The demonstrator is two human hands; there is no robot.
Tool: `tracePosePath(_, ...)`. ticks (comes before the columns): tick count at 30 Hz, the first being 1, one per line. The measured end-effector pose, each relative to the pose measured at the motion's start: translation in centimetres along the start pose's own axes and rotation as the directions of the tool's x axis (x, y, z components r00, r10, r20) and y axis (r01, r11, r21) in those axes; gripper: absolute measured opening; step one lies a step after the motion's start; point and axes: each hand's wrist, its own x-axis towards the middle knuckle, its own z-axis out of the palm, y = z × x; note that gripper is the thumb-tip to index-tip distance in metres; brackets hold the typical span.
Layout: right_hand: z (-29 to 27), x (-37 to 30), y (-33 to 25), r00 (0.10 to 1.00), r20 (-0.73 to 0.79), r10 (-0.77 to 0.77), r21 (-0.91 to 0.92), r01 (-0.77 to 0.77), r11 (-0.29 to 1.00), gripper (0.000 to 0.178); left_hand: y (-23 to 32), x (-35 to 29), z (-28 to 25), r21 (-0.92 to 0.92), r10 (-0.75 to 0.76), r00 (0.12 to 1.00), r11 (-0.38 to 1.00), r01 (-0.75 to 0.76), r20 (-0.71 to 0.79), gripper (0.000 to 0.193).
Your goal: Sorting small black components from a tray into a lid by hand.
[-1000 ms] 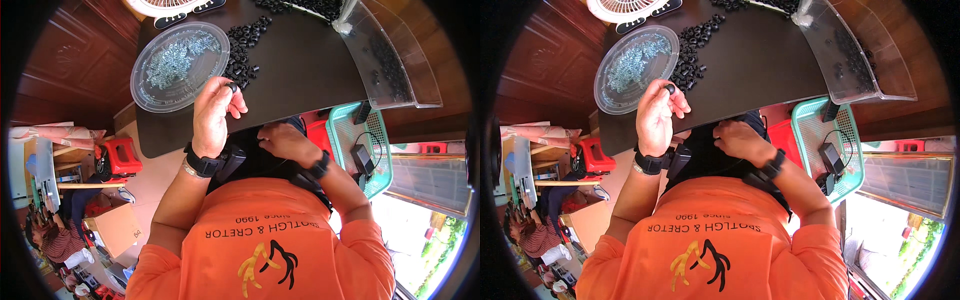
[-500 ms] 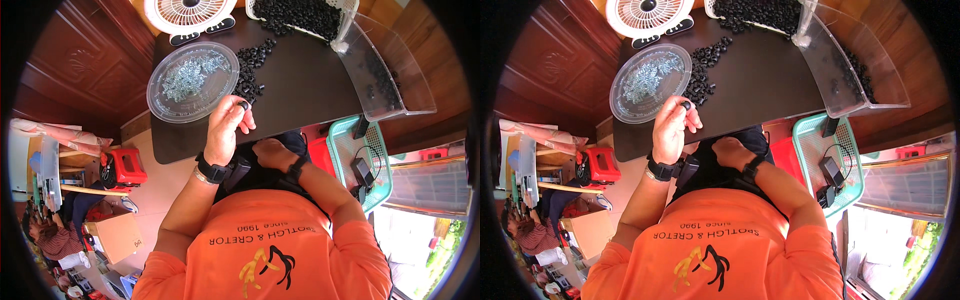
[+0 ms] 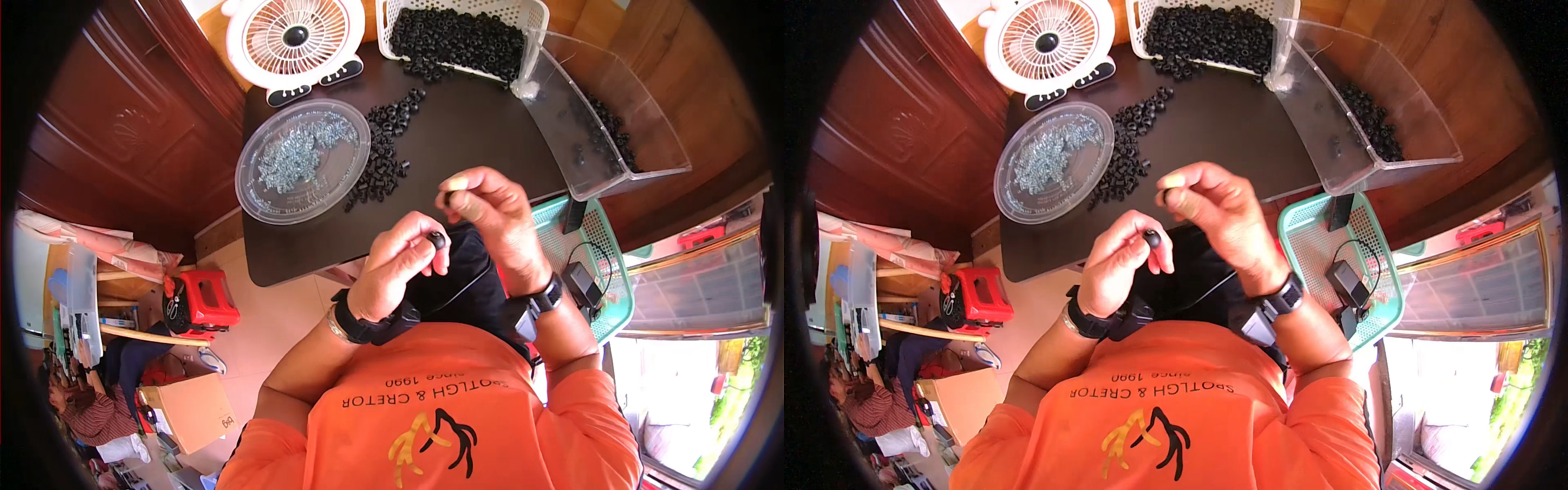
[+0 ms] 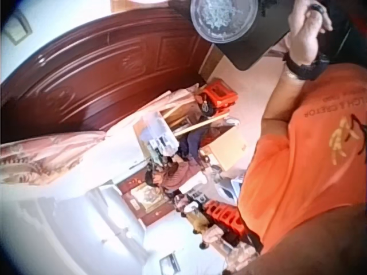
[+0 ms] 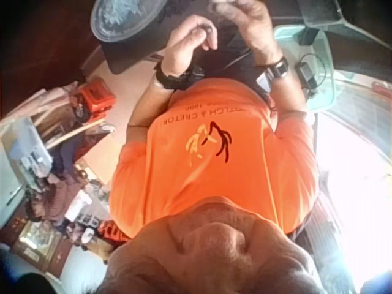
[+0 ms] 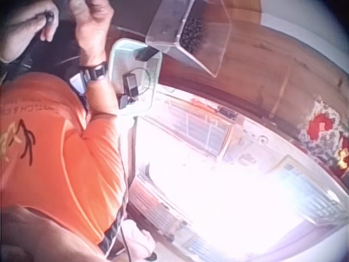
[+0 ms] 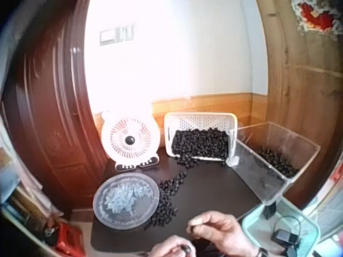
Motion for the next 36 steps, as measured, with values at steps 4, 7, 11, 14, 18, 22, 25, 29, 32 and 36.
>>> tracePosePath(4, 1.5, -0.3, 1.1, 1.000, 0.014, 0.016, 0.175, -0.018, 0.984, 0.014, 0.0, 0.1, -0.1, -0.030, 0.079, 0.996, 0.996, -0.078, 0.030, 0.036)
tracePosePath(7, 1.6, -0.7, 1.6, 1.000, 0.027, -0.016, 0.183, 0.011, 0.983, 0.015, 0.0, -0.3, -0.3, -0.008, 0.090, 0.996, 0.996, -0.090, 0.026, 0.035)
tracePosePath(11, 1.5, -0.8, 1.6, 0.999, 0.050, -0.017, 0.159, 0.009, 0.987, 0.016, -0.1, -0.5, -0.3, -0.070, 0.122, 0.992, 0.990, -0.120, 0.024, 0.030)
tracePosePath(14, 1.5, -0.9, 1.7, 0.998, 0.055, -0.020, 0.166, 0.011, 0.986, 0.017, -0.5, -0.4, -0.6, -0.085, 0.106, 0.994, 0.991, -0.103, 0.027, 0.030)
tracePosePath(18, 1.1, -0.5, 1.8, 0.994, 0.077, -0.083, 0.146, 0.071, 0.987, 0.016, -0.3, -0.4, -0.5, -0.056, 0.079, 0.997, 0.995, -0.078, 0.017, 0.031)
tracePosePath(22, 0.6, -0.3, 1.4, 0.996, 0.093, -0.013, 0.119, 0.002, 0.993, 0.013, -0.4, -0.4, -0.9, -0.001, 0.070, 0.997, 0.998, -0.070, 0.028, 0.031)
tracePosePath(25, 0.2, 0.1, 0.1, 0.990, 0.125, 0.064, 0.054, -0.071, 0.996, 0.011, -0.4, -0.3, -1.0, 0.087, 0.078, 0.994, 0.993, -0.085, 0.075, 0.034)
tracePosePath(29, -0.3, 0.6, -1.0, 0.984, 0.154, 0.092, -0.058, -0.084, 0.995, 0.009, -0.2, -0.3, -0.9, 0.161, 0.056, 0.997, 0.985, -0.063, 0.043, 0.033)
tracePosePath(32, -0.8, 0.9, -1.5, 0.982, 0.171, 0.084, -0.015, -0.083, 0.996, 0.010, 0.0, -0.2, -1.0, 0.191, 0.060, 0.998, 0.980, -0.062, 0.014, 0.030)
tracePosePath(36, -0.6, 0.9, -1.7, 0.970, 0.226, 0.093, 0.041, -0.105, 0.994, 0.012, -0.5, -0.3, -1.3, 0.231, 0.097, 0.995, 0.969, -0.092, -0.013, 0.025)
